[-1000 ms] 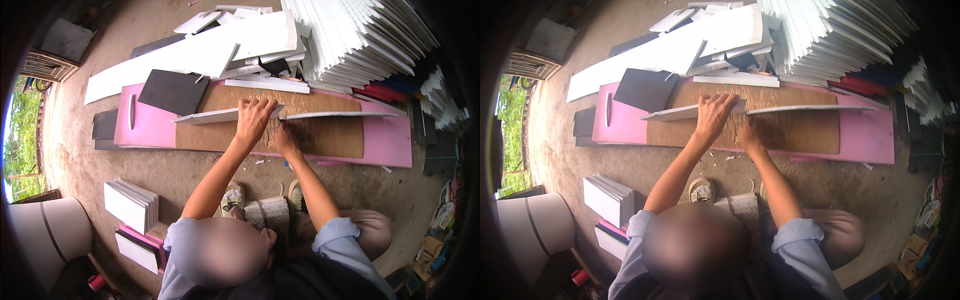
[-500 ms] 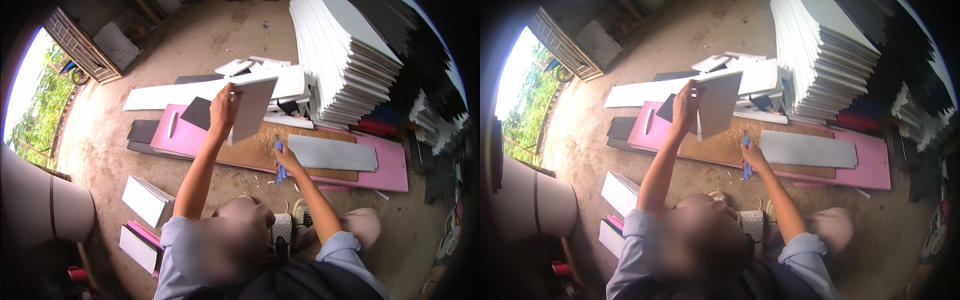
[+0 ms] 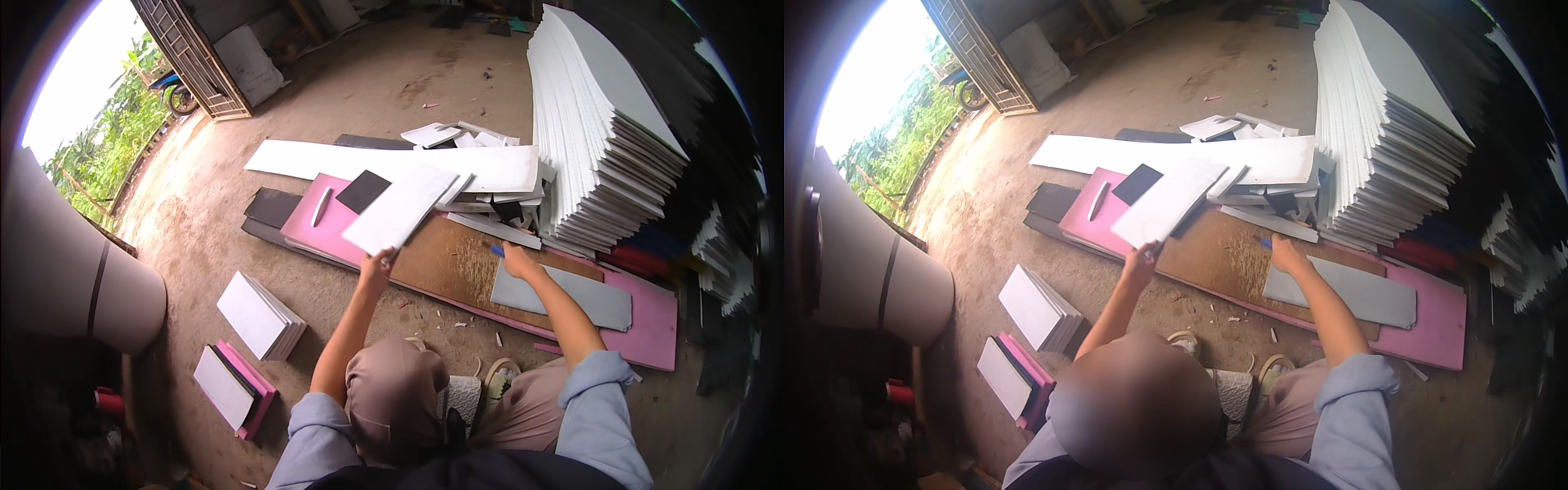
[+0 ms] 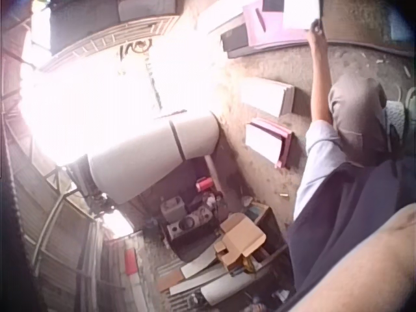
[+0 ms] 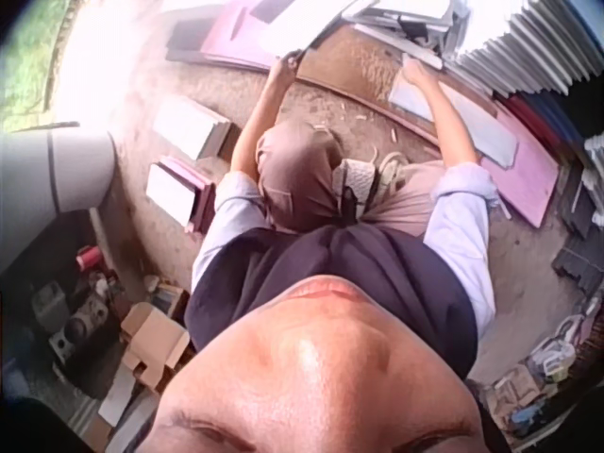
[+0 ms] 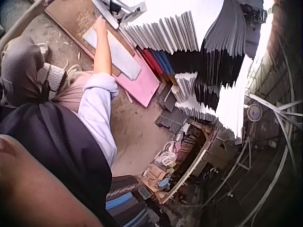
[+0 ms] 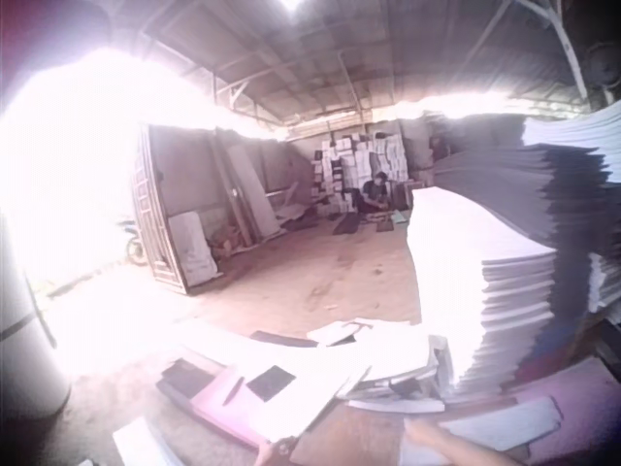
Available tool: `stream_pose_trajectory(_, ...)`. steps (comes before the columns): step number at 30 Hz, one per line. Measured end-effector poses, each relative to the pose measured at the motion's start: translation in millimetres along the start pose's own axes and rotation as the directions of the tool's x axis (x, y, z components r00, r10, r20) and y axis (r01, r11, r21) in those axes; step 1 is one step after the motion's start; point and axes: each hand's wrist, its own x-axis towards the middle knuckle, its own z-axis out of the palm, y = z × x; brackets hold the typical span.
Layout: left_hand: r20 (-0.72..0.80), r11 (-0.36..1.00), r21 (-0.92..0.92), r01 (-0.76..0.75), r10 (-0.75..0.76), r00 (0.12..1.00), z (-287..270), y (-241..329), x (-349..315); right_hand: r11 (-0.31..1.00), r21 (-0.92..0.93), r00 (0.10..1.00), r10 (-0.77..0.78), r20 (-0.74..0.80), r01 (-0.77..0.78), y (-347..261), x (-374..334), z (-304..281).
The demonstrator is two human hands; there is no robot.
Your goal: The person sits on the floor and uses a utility knife to cut white and black cardstock sheets to size. They repeatedly align the sheets, score and cut along edges, then stack the finished pieces.
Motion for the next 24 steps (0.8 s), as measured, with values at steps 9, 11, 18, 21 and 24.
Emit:
stream_pose_trajectory(9,-0.048,0.994,-0.055,0.093,-0.096,0.994,-29,-68,4,0.990,-0.031,0.985,-0.140,-0.103,0.137,-51,38,51)
stream_pose_trajectory(11,-0.003,0.992,-0.088,0.089,-0.090,0.996,-15,-73,8,0.952,0.262,0.986,-0.137,-0.095,0.157,-66,60,64)
stream_pose_trajectory(18,0.033,0.998,0.054,-0.007,0.005,0.999,-30,-73,8,0.222,0.974,0.970,-0.219,0.101,-0.051,-167,59,97)
stream_pose_trajectory(21,0.005,0.978,0.210,0.000,-0.001,1.000,-47,-59,-2,0.190,0.981,0.946,-0.310,0.090,-0.031,-175,51,92)
stream_pose_trajectory(24,-0.093,0.992,0.061,-0.112,0.118,0.989,-52,-43,-22,0.283,0.951,0.953,-0.300,-0.038,0.127,-186,44,78)
